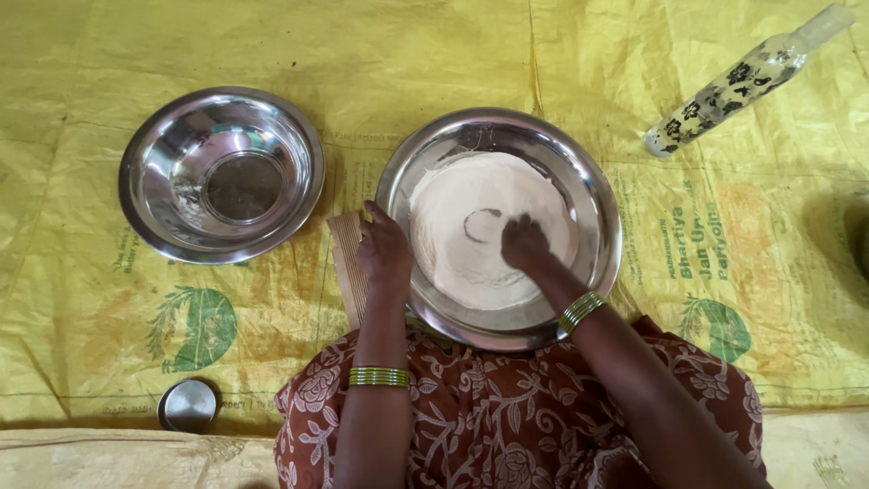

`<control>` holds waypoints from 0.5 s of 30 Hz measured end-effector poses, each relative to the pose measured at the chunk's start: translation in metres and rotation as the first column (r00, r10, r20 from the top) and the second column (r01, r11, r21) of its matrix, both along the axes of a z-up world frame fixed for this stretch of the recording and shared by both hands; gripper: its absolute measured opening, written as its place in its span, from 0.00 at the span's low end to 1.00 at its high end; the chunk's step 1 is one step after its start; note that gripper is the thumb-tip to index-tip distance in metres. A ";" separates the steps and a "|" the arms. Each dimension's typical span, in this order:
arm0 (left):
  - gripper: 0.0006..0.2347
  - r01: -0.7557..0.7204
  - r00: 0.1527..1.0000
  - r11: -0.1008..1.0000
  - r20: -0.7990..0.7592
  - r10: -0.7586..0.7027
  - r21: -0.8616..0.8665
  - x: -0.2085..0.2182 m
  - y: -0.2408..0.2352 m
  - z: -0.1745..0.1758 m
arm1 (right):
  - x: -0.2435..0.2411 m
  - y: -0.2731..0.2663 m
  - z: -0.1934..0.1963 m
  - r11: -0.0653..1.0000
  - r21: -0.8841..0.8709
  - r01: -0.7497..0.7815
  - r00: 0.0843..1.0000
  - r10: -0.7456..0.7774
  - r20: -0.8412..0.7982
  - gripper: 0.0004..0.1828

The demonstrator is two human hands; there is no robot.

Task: The person empties a white powdery substance from a plastic bag into a metal bowl, then mixes it by hand. They add liquid from a clear bottle and continue mixing the contents into a smooth paste.

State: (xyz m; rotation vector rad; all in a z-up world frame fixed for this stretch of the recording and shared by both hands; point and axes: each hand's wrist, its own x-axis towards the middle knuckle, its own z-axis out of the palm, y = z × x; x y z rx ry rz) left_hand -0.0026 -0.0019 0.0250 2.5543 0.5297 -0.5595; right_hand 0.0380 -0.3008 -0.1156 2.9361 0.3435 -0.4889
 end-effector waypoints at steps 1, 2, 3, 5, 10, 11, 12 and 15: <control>0.34 -0.002 1.000 1.000 0.009 0.002 0.003 0.000 -0.001 0.000 | -0.005 0.005 -0.001 1.000 -0.015 -0.011 0.999 0.010 -0.049 0.19; 0.35 -0.004 1.000 1.000 0.018 0.004 0.006 0.001 -0.001 0.000 | -0.007 0.010 0.002 0.979 0.145 0.141 0.976 -0.113 -0.185 0.20; 0.36 -0.006 1.000 1.000 0.027 0.006 0.010 0.000 -0.001 0.000 | -0.007 0.013 0.008 0.829 0.367 0.422 0.886 -0.291 -0.361 0.21; 0.36 -0.015 0.999 1.000 0.029 0.016 -0.010 -0.002 -0.001 0.000 | -0.006 0.018 0.027 0.346 0.613 0.710 0.697 -0.471 -0.541 0.22; 0.39 -0.046 0.997 0.998 0.069 0.043 0.039 -0.002 -0.001 0.007 | -0.010 0.012 0.077 0.312 0.814 0.489 0.806 -0.518 -0.286 0.22; 0.39 -0.067 0.995 0.998 0.082 0.065 0.022 -0.003 -0.001 0.008 | -0.012 0.009 0.085 0.442 0.798 0.408 0.884 -0.408 -0.226 0.16; 0.39 -0.087 0.992 0.996 0.095 0.086 0.004 -0.002 -0.001 0.008 | -0.013 0.008 0.092 0.557 0.770 0.309 0.943 -0.283 -0.174 0.12; 0.39 -0.066 0.990 0.994 0.133 0.054 0.087 -0.003 -0.003 0.007 | -0.019 0.008 0.115 0.736 0.668 -0.108 0.974 -0.057 0.220 0.11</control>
